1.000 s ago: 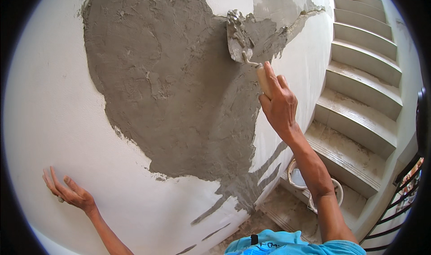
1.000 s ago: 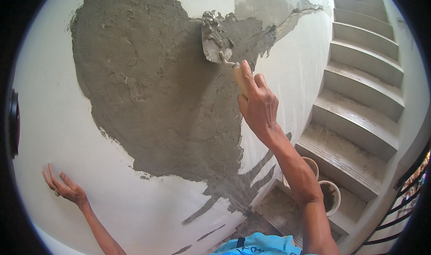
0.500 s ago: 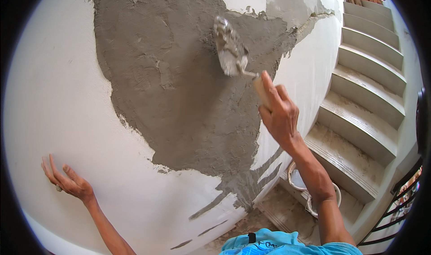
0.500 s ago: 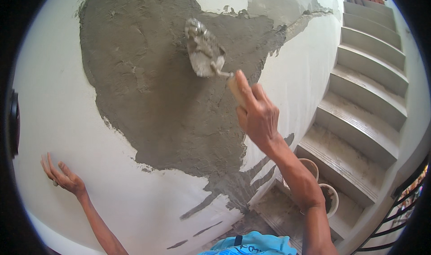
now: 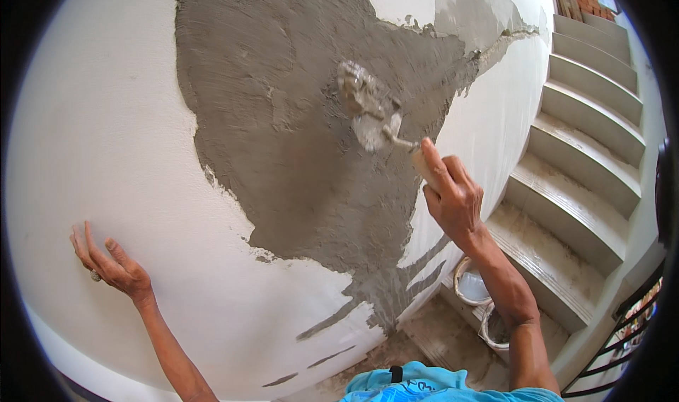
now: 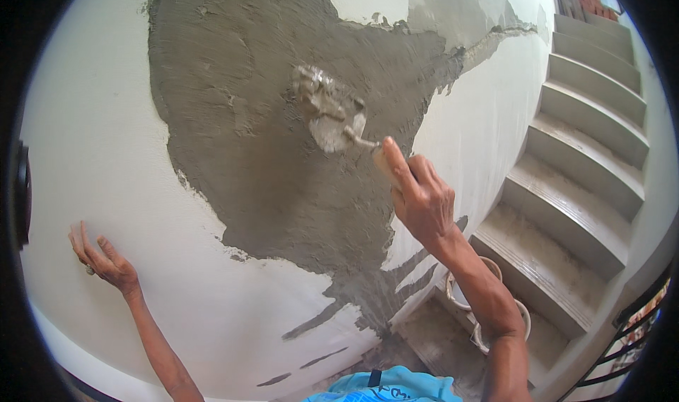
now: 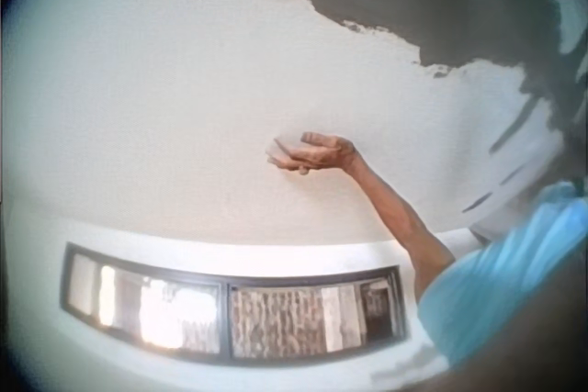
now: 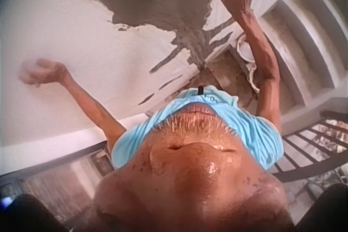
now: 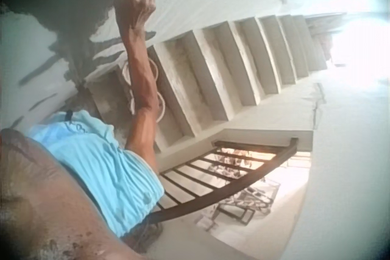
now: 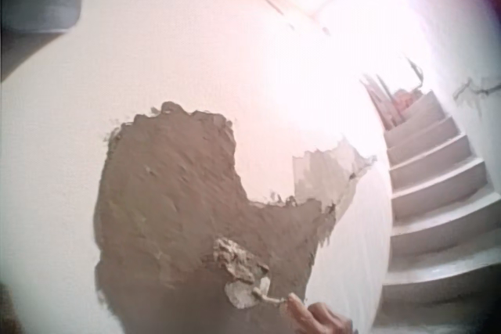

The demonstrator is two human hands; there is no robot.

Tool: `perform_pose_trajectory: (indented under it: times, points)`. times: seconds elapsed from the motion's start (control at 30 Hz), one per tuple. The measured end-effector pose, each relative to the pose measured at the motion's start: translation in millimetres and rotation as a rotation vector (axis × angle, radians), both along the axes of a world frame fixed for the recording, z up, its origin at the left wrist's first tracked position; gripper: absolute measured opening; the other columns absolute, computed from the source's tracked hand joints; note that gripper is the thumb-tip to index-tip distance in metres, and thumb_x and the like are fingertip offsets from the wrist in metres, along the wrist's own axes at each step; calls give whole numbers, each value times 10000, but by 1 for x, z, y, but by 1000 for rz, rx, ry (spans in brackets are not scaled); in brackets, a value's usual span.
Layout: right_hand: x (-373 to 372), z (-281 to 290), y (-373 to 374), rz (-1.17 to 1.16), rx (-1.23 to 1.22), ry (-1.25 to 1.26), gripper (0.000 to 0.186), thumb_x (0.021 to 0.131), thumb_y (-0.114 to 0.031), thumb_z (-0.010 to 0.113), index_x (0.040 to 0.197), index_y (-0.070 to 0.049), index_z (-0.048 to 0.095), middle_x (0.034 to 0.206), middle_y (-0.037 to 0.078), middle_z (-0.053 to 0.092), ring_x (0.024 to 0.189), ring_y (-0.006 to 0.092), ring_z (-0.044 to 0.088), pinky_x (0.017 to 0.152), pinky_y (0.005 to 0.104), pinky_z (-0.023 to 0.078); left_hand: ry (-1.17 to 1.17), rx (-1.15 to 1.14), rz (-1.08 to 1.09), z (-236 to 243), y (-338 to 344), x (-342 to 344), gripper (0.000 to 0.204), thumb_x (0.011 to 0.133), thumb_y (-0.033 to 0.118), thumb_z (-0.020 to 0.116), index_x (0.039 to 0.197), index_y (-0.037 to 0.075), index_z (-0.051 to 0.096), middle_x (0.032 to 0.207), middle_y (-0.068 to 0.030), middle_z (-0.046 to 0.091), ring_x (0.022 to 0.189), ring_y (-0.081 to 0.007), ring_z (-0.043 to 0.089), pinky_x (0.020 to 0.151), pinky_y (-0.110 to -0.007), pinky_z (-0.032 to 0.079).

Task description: The person applies wet cement plaster to a white wall using a trowel. They repeatedly scoop plaster from a bucket and spread it onto the wall surface, smoothing the material to cover the existing paint.

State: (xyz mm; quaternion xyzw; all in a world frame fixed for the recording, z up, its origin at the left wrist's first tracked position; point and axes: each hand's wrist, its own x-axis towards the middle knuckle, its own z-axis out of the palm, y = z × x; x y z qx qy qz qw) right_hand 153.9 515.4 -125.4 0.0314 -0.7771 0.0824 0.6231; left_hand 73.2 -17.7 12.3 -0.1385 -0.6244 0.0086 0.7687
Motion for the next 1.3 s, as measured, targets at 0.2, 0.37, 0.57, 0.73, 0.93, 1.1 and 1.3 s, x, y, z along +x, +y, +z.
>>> perform_pose_trajectory:
  times: [0.2, 0.37, 0.57, 0.73, 0.93, 1.1, 1.3]
  points:
    - [-4, 12, 3, -63, -12, -1, 850, 673, 81, 705, 1471, -180, 572, 825, 33, 518, 721, 177, 590, 565, 344, 541, -4, -6, 13, -1, -3, 0, 478, 1102, 366, 388, 1448, 65, 522, 1550, -158, 432, 1507, -336, 303, 1248, -528, 240]
    - [-5, 9, 6, -82, -19, -25, 839, 681, 79, 708, 1467, -184, 577, 825, 40, 527, 725, 181, 599, 574, 344, 544, -7, -9, 9, -1, -4, -3, 506, 1100, 401, 380, 1459, 73, 517, 1558, -160, 421, 1511, -327, 294, 1253, -528, 229]
    - [3, 18, 4, -71, -4, -80, 861, 687, 76, 711, 1490, -189, 550, 848, 49, 539, 749, 196, 613, 596, 359, 558, -4, -11, 34, -1, -6, -2, 521, 1094, 427, 379, 1461, 84, 517, 1565, -153, 416, 1519, -326, 280, 1258, -538, 214]
    - [23, 33, 4, -147, 68, -154, 872, 705, 87, 690, 1514, -188, 515, 882, 52, 556, 787, 202, 626, 624, 361, 576, 0, -8, 41, 0, -5, -1, 500, 1094, 406, 383, 1445, 81, 528, 1551, -157, 435, 1507, -336, 306, 1250, -539, 233]
    - [41, 43, 4, -186, 126, -194, 861, 706, 97, 678, 1510, -167, 516, 889, 57, 558, 798, 209, 628, 651, 366, 579, 15, -25, 22, -1, -3, -2, 486, 1097, 384, 386, 1439, 71, 531, 1540, -160, 446, 1499, -350, 320, 1244, -542, 242]
    - [60, 36, -2, -154, 81, -261, 856, 706, 90, 679, 1505, -175, 520, 880, 59, 542, 788, 213, 623, 636, 374, 560, -1, -9, -2, 0, -1, 2, 484, 1100, 374, 387, 1450, 67, 520, 1546, -168, 433, 1502, -356, 307, 1241, -542, 242]
    - [42, 33, 2, -95, -4, -175, 862, 700, 83, 686, 1503, -182, 521, 866, 60, 529, 772, 221, 619, 620, 378, 549, -6, -6, -1, 2, -1, 0, 500, 1098, 392, 384, 1456, 68, 516, 1553, -170, 420, 1505, -352, 298, 1242, -538, 239]
